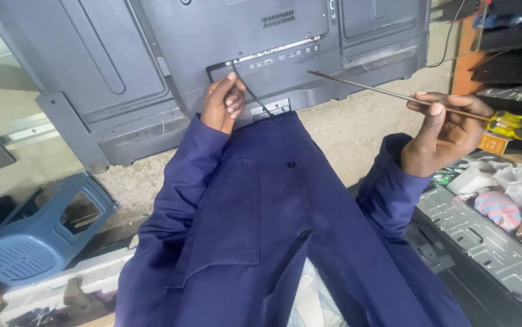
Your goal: Removing screws from the back panel of a television using a manual screwdriver in a workshop environment.
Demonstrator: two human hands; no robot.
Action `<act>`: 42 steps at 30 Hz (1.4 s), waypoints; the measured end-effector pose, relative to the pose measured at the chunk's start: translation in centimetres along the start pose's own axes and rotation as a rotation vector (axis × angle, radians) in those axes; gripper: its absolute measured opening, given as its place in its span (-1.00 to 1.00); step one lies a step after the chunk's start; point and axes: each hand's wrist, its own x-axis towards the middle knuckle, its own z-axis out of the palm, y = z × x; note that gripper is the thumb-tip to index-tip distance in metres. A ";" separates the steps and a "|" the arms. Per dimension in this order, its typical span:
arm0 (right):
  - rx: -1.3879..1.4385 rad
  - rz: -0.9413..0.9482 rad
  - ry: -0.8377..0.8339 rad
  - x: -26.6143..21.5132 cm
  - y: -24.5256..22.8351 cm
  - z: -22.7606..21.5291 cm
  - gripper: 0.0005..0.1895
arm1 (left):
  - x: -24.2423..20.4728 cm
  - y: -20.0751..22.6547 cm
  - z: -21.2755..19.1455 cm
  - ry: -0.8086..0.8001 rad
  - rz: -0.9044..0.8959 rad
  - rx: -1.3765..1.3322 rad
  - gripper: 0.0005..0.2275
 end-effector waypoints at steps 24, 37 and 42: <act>-0.223 -0.086 0.061 1.0 4.1 -2.1 -0.72 | 0.4 0.0 -0.7 0.014 -0.027 -0.019 -0.75; -0.255 -0.054 -0.077 1.6 3.4 -1.8 -0.70 | 0.8 -0.1 -0.8 0.017 -0.038 -0.016 -0.74; -0.426 -0.108 -0.060 1.3 4.2 -2.1 -0.68 | 0.8 0.1 -0.2 0.029 -0.043 0.005 -0.74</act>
